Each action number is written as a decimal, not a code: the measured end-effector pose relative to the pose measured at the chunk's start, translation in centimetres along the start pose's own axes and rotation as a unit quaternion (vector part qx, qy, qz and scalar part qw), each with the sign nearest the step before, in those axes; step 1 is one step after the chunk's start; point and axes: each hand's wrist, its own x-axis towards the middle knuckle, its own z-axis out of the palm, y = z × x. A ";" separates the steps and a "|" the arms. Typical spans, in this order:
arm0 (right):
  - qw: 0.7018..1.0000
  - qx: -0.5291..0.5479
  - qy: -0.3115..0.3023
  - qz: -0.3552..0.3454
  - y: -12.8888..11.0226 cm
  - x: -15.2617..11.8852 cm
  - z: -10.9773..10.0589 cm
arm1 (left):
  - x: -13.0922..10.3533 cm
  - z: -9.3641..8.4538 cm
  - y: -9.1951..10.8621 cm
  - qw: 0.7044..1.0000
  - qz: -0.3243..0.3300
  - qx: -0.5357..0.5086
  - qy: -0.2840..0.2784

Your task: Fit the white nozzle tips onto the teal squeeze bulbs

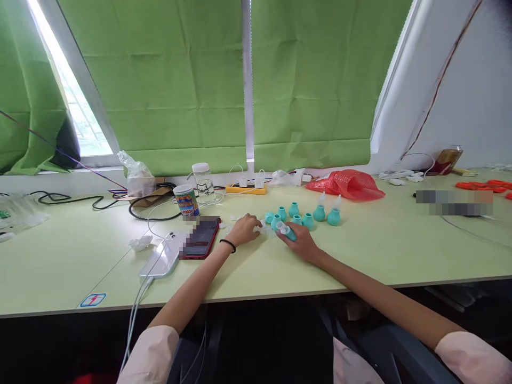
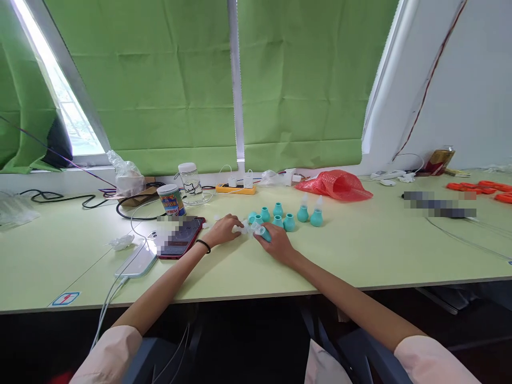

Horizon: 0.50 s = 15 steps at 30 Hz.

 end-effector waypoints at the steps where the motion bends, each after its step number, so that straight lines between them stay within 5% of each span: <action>1: 1.000 0.001 0.008 0.004 0.1 0.0 0.2 | 0.0 0.0 -0.3 1.000 0.003 -0.018 0.009; 7: 0.999 -0.006 -0.027 -0.022 0.1 -0.3 0.7 | 0.5 0.5 -0.4 0.997 -0.002 -0.027 0.075; 15: 0.999 -0.005 -0.035 -0.035 0.0 -0.3 0.7 | 0.4 1.0 1.7 0.998 -0.003 0.061 0.032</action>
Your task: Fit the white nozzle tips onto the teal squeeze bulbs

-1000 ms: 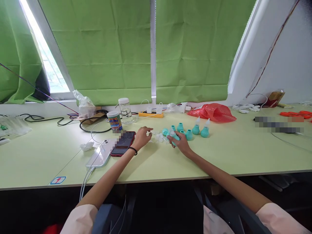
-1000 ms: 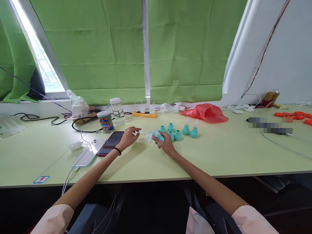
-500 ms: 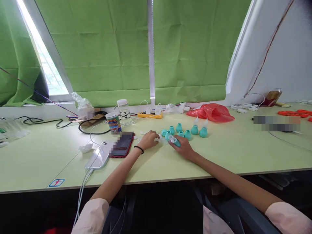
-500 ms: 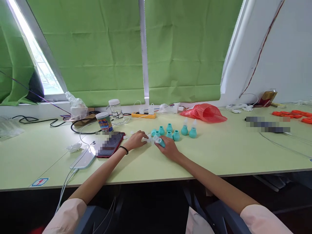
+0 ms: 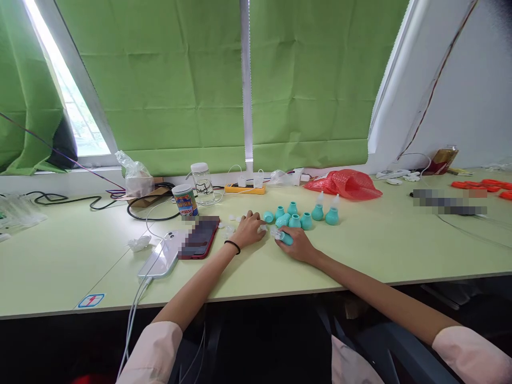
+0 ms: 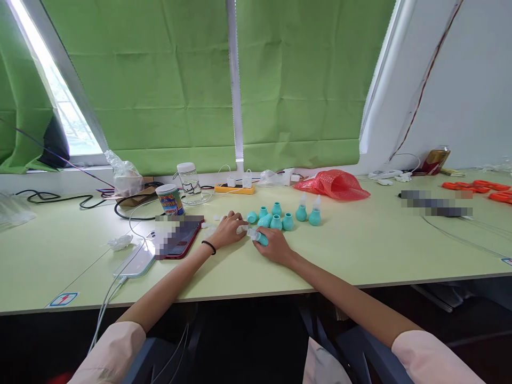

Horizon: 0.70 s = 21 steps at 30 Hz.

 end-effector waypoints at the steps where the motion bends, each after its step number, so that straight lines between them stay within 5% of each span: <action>1: 1.000 -0.001 -0.005 0.003 0.0 0.0 0.0 | 0.0 -0.1 0.1 1.000 0.001 0.006 -0.004; 12: 0.999 -0.003 -0.045 0.019 -0.4 0.1 -0.4 | 0.3 0.2 1.0 0.991 0.106 0.079 -0.026; 21: 0.999 0.002 -0.044 0.032 -0.1 0.1 -0.3 | 0.0 0.7 1.1 0.998 0.015 0.065 0.007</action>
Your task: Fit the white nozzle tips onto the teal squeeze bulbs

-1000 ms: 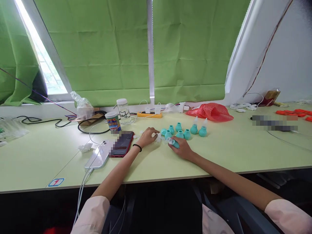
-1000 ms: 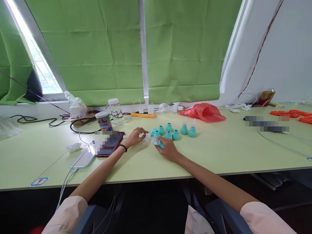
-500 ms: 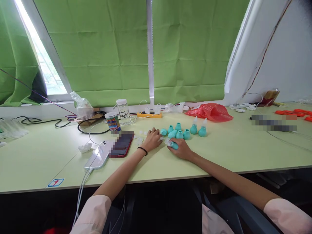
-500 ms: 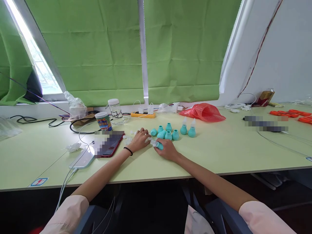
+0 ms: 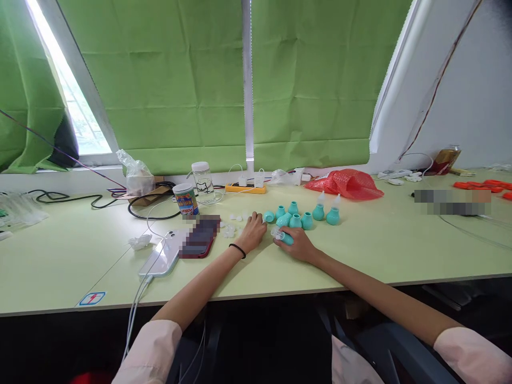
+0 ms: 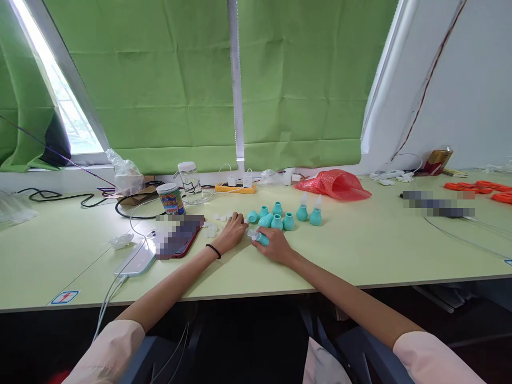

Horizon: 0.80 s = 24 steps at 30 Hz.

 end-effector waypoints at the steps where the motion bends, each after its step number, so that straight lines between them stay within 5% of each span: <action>1: 1.000 -0.002 0.000 0.003 0.0 0.0 0.0 | 0.1 -0.2 -0.1 1.000 -0.009 -0.017 0.011; 5: 1.000 -0.010 0.008 0.026 -0.1 0.0 0.0 | 0.3 -1.4 -0.7 0.957 -0.083 -0.256 0.105; 7: 0.999 -0.017 0.012 0.038 -0.2 0.1 -0.1 | 0.1 -1.9 -1.0 0.880 -0.119 -0.446 0.115; 10: 0.998 -0.025 0.012 0.053 -0.3 0.1 -0.2 | -0.2 -2.2 -1.1 0.746 -0.146 -0.648 0.051; 13: 0.998 -0.026 0.010 0.058 -0.5 0.1 -0.4 | -0.5 -2.0 -1.0 0.674 -0.162 -0.721 0.014; 17: 0.998 -0.028 0.010 0.063 -0.4 0.1 -0.3 | -0.5 -1.9 -1.0 0.640 -0.170 -0.749 -0.007; 22: 0.997 -0.028 0.011 0.068 -0.2 0.1 0.0 | -0.6 -2.0 -1.2 0.660 -0.180 -0.729 -0.032; 24: 0.997 -0.031 0.006 0.065 -0.2 0.1 0.1 | -0.7 -2.0 -1.1 0.646 -0.185 -0.740 -0.030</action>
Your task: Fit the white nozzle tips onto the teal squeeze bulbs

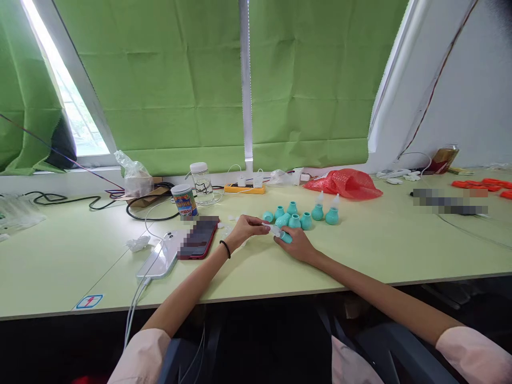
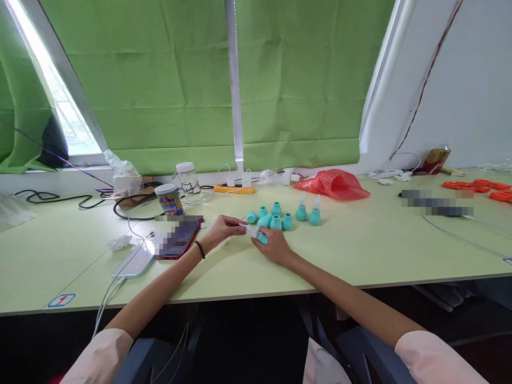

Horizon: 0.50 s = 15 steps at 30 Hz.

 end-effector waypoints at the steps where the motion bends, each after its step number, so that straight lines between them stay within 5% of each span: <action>1: 1.000 -0.003 -0.001 -0.003 0.0 0.0 0.0 | 0.0 0.1 -0.1 1.000 -0.003 -0.016 0.003; 15: 0.998 -0.061 -0.031 0.008 -0.8 0.0 -0.2 | 0.1 0.1 -0.4 0.998 0.010 -0.055 0.012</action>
